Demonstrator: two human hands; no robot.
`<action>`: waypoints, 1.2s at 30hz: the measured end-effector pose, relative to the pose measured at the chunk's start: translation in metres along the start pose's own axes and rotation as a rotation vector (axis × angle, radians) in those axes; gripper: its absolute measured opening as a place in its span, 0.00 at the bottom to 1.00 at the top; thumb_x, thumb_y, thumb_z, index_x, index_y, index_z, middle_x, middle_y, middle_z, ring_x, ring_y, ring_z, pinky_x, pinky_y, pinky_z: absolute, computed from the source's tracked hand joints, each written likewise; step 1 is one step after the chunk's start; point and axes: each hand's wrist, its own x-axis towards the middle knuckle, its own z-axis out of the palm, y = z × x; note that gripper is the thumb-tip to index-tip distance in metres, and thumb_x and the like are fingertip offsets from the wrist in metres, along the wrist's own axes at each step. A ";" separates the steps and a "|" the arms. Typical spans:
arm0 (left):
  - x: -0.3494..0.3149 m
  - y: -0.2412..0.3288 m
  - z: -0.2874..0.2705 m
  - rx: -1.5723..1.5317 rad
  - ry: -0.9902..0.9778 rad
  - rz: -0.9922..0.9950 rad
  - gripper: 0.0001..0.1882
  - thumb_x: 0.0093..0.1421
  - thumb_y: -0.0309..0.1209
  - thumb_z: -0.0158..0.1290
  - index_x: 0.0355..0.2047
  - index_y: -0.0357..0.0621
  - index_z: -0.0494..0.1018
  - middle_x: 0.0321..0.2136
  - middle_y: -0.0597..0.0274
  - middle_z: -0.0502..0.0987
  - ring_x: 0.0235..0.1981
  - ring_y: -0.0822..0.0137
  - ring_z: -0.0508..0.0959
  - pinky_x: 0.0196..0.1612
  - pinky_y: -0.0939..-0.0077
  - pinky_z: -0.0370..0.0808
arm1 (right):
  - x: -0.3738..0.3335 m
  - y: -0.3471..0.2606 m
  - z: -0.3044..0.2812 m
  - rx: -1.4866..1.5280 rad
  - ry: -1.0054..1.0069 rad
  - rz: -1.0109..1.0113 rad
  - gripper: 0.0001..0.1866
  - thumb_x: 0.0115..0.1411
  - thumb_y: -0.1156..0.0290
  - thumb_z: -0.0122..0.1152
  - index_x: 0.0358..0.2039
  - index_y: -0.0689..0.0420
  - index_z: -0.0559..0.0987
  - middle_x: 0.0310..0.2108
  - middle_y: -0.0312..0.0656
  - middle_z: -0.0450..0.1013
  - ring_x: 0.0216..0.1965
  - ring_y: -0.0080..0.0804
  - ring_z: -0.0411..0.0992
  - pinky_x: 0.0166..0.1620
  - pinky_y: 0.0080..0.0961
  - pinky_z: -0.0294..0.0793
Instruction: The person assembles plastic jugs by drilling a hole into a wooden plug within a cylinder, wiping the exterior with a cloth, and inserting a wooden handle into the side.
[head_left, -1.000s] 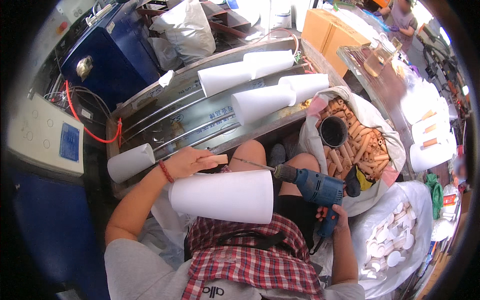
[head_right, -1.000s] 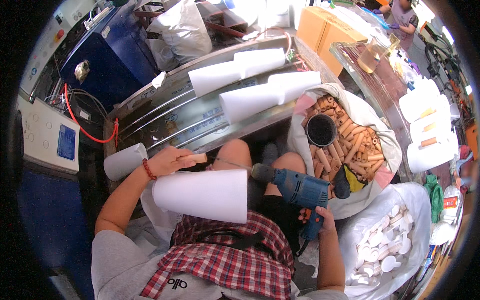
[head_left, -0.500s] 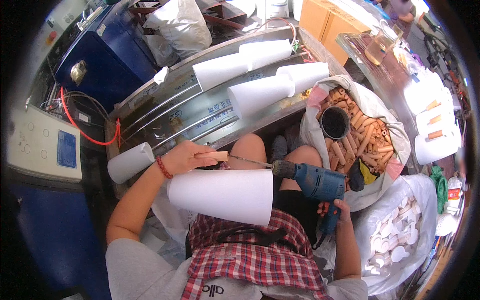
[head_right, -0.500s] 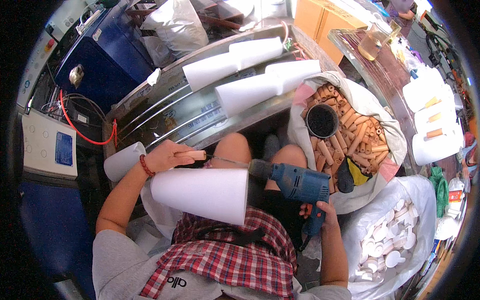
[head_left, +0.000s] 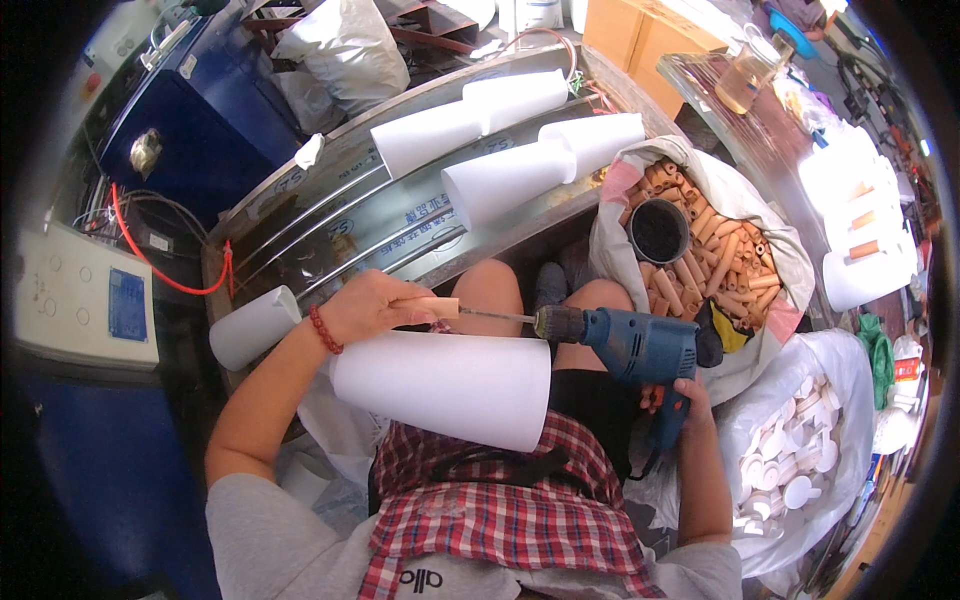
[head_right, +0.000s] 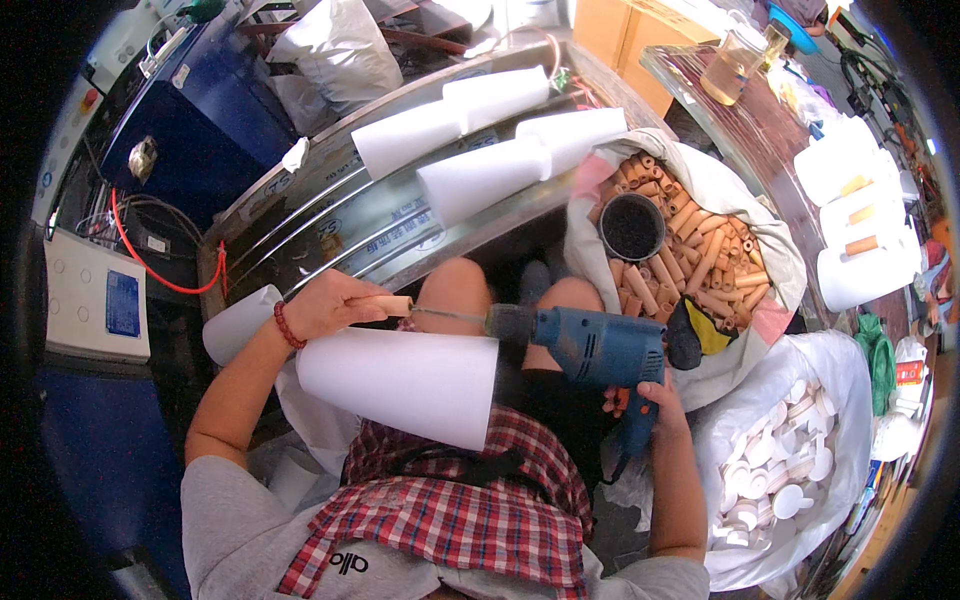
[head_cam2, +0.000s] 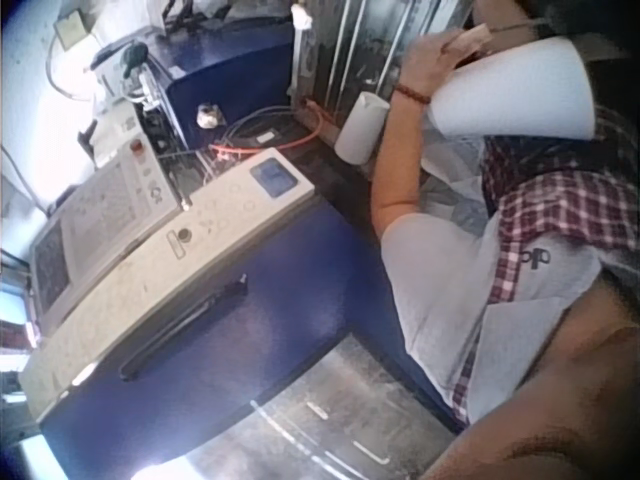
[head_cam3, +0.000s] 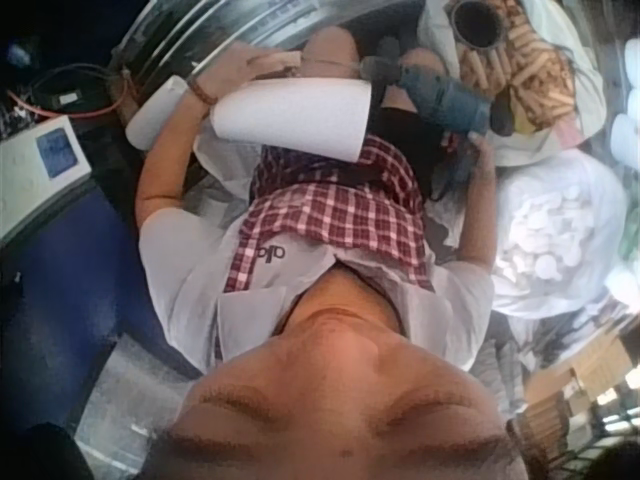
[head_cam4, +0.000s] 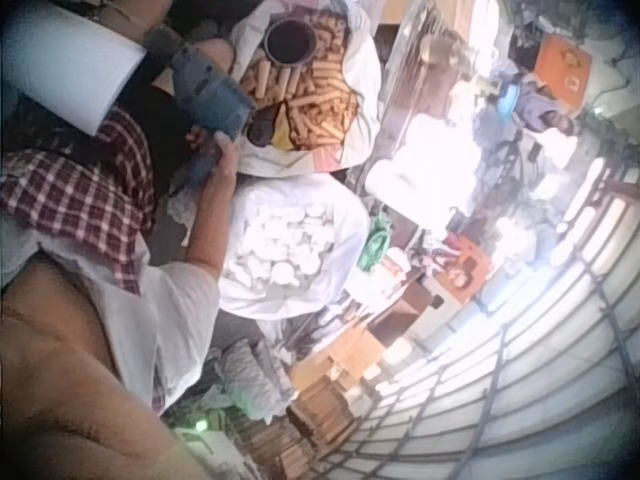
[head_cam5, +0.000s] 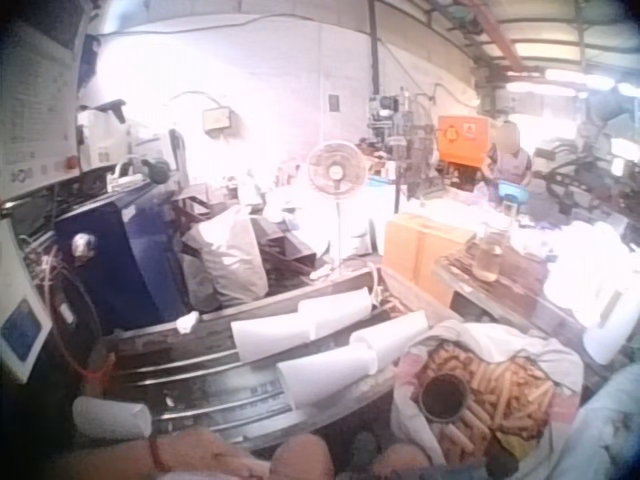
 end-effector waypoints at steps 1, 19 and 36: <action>0.001 0.004 0.000 0.006 -0.011 -0.009 0.17 0.55 0.38 0.57 0.40 0.39 0.76 0.27 0.49 0.78 0.26 0.60 0.78 0.31 0.73 0.73 | 0.001 -0.003 0.001 -0.009 -0.030 0.013 0.32 0.43 0.62 0.64 0.46 0.67 0.67 0.29 0.53 0.75 0.25 0.43 0.77 0.26 0.30 0.78; -0.013 0.023 0.016 0.339 0.170 0.287 0.13 0.49 0.37 0.61 0.29 0.40 0.77 0.18 0.58 0.74 0.18 0.62 0.76 0.22 0.72 0.73 | 0.010 -0.050 0.034 -0.128 -0.210 0.057 0.25 0.37 0.73 0.63 0.38 0.67 0.70 0.21 0.48 0.72 0.18 0.36 0.72 0.22 0.27 0.72; -0.043 0.041 0.044 0.178 0.132 -0.218 0.20 0.48 0.45 0.61 0.37 0.46 0.75 0.26 0.53 0.77 0.28 0.54 0.78 0.31 0.68 0.74 | -0.020 -0.082 -0.001 -0.101 -0.080 -0.255 0.29 0.43 0.65 0.68 0.44 0.67 0.70 0.32 0.49 0.75 0.28 0.34 0.76 0.32 0.24 0.76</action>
